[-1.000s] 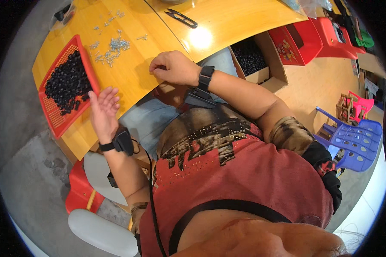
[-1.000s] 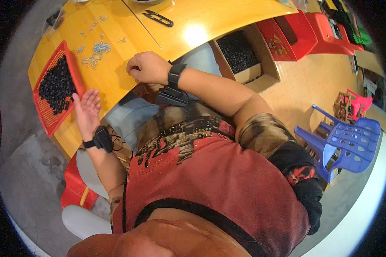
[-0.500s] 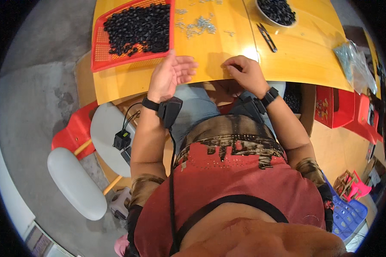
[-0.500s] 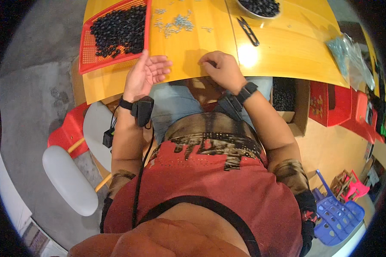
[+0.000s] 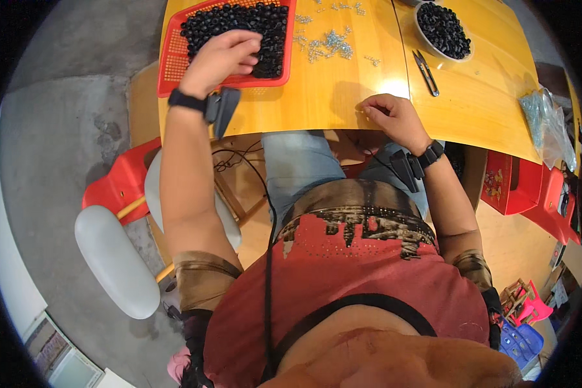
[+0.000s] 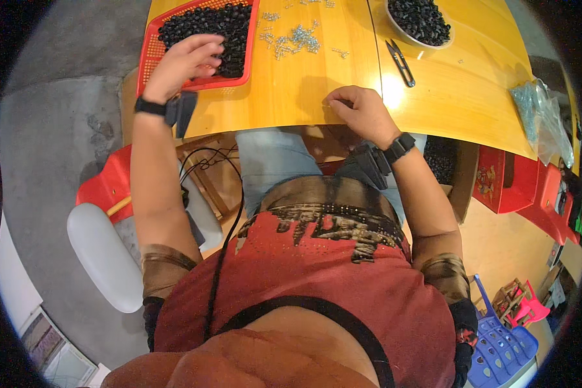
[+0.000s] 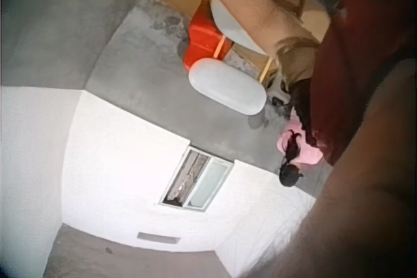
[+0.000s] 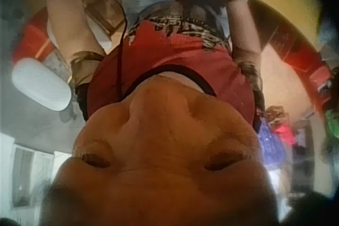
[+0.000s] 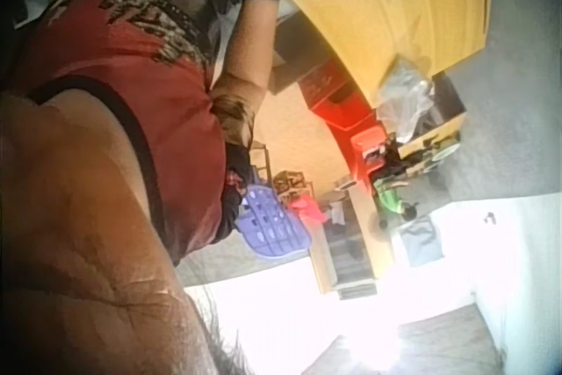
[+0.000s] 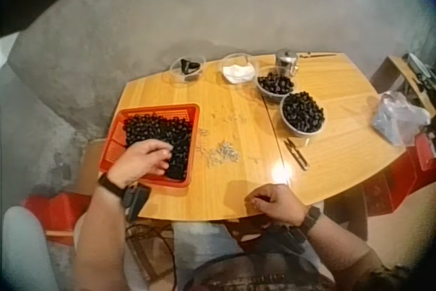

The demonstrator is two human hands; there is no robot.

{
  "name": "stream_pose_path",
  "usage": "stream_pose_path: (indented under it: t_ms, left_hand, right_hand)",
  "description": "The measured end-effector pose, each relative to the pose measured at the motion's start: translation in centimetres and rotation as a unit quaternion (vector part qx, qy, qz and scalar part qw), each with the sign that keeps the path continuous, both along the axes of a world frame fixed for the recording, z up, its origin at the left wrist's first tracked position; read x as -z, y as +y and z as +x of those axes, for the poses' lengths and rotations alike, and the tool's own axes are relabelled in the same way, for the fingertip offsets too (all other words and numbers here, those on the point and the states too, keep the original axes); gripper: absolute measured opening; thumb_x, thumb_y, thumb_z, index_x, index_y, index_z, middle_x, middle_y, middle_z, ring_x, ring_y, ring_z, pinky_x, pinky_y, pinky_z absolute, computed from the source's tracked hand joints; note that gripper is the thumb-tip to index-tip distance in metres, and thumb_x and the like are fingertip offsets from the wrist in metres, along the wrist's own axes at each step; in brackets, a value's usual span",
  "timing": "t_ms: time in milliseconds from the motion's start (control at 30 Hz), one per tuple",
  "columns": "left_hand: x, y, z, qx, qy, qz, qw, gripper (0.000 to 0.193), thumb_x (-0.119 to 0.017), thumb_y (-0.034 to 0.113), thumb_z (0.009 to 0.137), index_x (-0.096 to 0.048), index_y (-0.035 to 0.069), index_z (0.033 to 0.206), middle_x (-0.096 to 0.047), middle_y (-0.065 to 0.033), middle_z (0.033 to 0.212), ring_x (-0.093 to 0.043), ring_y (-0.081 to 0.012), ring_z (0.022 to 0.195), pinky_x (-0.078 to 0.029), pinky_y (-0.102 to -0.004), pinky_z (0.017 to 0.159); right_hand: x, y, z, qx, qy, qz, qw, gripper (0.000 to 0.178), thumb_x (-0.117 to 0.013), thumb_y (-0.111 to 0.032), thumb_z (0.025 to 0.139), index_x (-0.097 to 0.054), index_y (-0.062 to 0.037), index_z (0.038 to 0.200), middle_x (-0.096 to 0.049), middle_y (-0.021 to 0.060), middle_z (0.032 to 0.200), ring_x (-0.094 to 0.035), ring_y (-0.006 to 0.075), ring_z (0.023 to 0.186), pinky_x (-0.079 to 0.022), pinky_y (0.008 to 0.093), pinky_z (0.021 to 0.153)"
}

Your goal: The person sorts small black plastic parts and silver screws by hand, placing them into separate containers on a table.

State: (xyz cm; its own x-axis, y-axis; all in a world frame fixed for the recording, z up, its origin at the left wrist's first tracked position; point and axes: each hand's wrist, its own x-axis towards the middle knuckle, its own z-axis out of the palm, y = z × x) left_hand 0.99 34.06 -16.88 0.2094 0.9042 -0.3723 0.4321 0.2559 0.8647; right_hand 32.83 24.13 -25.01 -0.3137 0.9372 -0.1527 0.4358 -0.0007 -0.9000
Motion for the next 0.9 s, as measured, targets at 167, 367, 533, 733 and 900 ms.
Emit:
stream_pose_path:
  t_ms: [167,367,533,733,900]
  left_hand:
    - [6.5,5.0,0.8,0.087,0.196,0.237,0.948,0.036,-0.061,0.023,0.082,-0.057,0.010,0.116,-0.062,-0.0097,0.103,-0.060,-0.0278,0.093,-0.048,-0.0340,0.082]
    - [5.9,5.4,3.4,0.125,0.363,0.271,0.883,0.031,-0.066,0.023,0.076,-0.063,0.008,0.104,-0.058,-0.0154,0.108,-0.054,-0.0337,0.103,-0.044,-0.0393,0.088]
    - [5.6,5.0,2.0,0.146,0.319,0.172,0.921,0.030,-0.071,0.019,0.069,-0.062,0.002,0.093,-0.063,-0.0169,0.082,-0.061,-0.0325,0.082,-0.049,-0.0391,0.074]
    - [3.7,2.6,2.3,0.107,0.283,0.123,0.945,0.041,-0.069,0.027,0.073,-0.059,0.000,0.103,-0.063,-0.0186,0.088,-0.061,-0.0298,0.081,-0.049,-0.0354,0.073]
    - [1.0,-0.1,2.6,0.052,0.183,0.145,0.971,0.039,-0.066,0.026,0.078,-0.059,0.000,0.106,-0.064,-0.0179,0.092,-0.062,-0.0237,0.080,-0.048,-0.0310,0.072]
  right_hand:
    - [-0.1,0.3,0.1,-0.023,-0.030,-0.011,0.999,0.019,-0.058,-0.012,0.086,-0.064,0.0018,0.096,-0.065,0.0060,0.086,-0.058,0.0103,0.078,-0.046,0.0239,0.071]
    - [-1.2,0.5,0.9,-0.018,0.000,-0.062,0.998,0.019,-0.058,-0.012,0.086,-0.063,0.0023,0.096,-0.065,0.0052,0.081,-0.057,0.0099,0.075,-0.046,0.0244,0.069]
    - [-2.6,3.5,1.5,0.047,-0.012,0.045,0.998,0.020,-0.059,-0.015,0.082,-0.064,0.0005,0.093,-0.066,0.0109,0.080,-0.061,0.0144,0.072,-0.047,0.0264,0.067]
    - [-2.0,10.9,0.5,0.288,0.322,-0.028,0.902,0.030,-0.060,-0.010,0.083,-0.056,0.0045,0.109,-0.063,0.0075,0.090,-0.059,0.0148,0.075,-0.048,0.0257,0.071]
    - [1.0,18.0,0.8,0.321,0.384,-0.027,0.865,0.038,-0.058,-0.009,0.084,-0.048,0.0049,0.117,-0.060,0.0137,0.093,-0.060,0.0236,0.075,-0.051,0.0305,0.072]
